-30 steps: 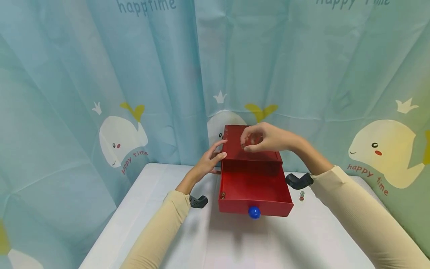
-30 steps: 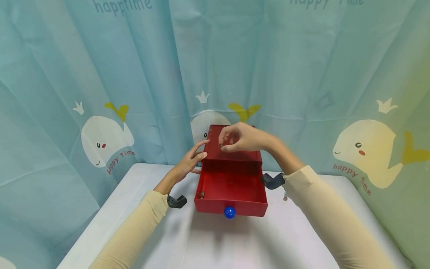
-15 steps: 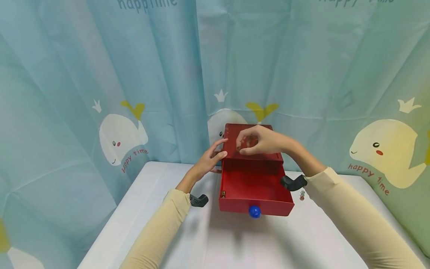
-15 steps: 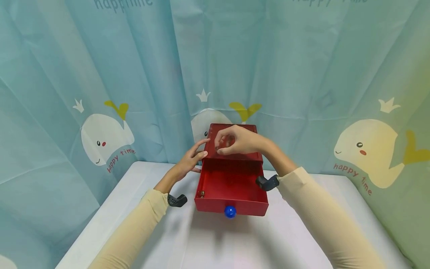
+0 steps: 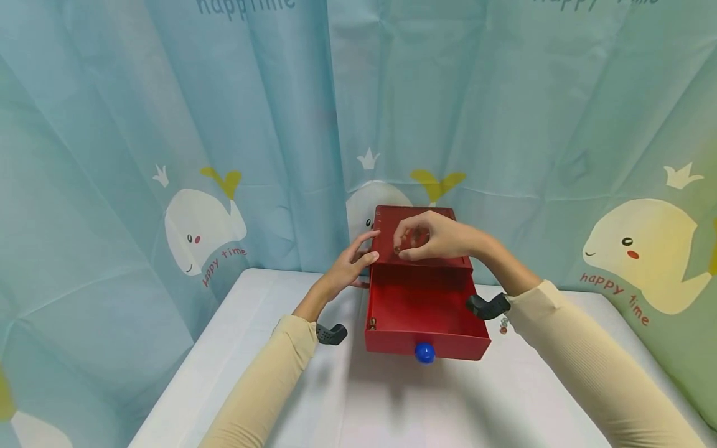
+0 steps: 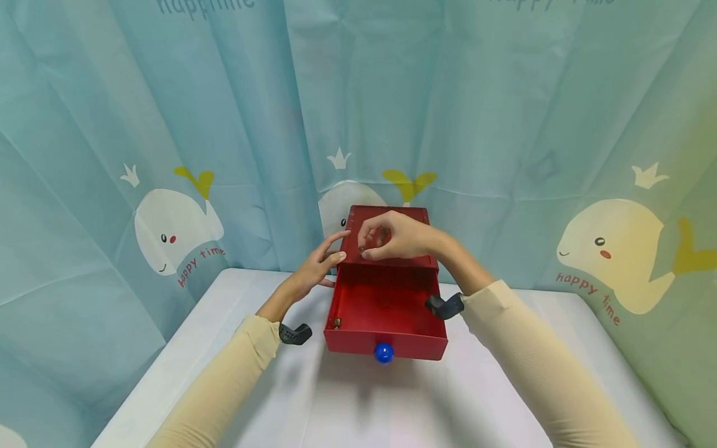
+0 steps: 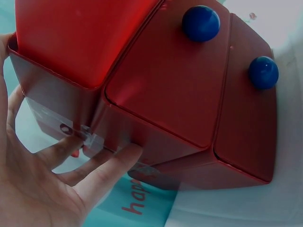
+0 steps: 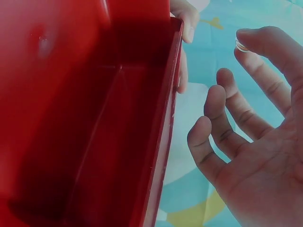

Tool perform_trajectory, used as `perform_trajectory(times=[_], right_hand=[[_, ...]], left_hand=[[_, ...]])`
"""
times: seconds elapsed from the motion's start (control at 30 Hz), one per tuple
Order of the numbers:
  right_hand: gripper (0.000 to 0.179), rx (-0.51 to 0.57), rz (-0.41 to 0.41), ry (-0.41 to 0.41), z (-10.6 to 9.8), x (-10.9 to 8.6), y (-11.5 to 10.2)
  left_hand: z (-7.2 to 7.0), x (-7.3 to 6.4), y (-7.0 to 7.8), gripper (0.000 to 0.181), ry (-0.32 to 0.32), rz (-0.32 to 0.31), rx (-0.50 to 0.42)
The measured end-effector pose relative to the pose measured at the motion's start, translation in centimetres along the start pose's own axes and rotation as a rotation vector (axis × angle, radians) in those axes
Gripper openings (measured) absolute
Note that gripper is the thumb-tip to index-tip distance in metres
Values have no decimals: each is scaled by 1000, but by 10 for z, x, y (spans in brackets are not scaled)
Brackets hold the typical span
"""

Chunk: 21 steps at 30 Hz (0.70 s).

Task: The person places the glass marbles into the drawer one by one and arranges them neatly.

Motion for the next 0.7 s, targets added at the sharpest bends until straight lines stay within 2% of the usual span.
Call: perform_trajectory(times=[0.23,0.47,0.7], right_hand=[[12,-5,0,7,1,1,3],[25,-10,-2,38,0,-1,4],[30,-9,11,53,-1,-2,5]], left_hand=[[1,-1,0,58,0,-1,2],[1,-2,1,58,-4,-2,-2],[1,-2,0,57,-11,1,-6]])
Point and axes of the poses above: each hand's wrist, its own x-axis towards the middle knuckle, its own z-axis out of the palm, y = z × x, the point moved 8 cm from there along x, towards the middle knuckle, and after that the axes turned 10 degrees about y, right-handed, at the moved point
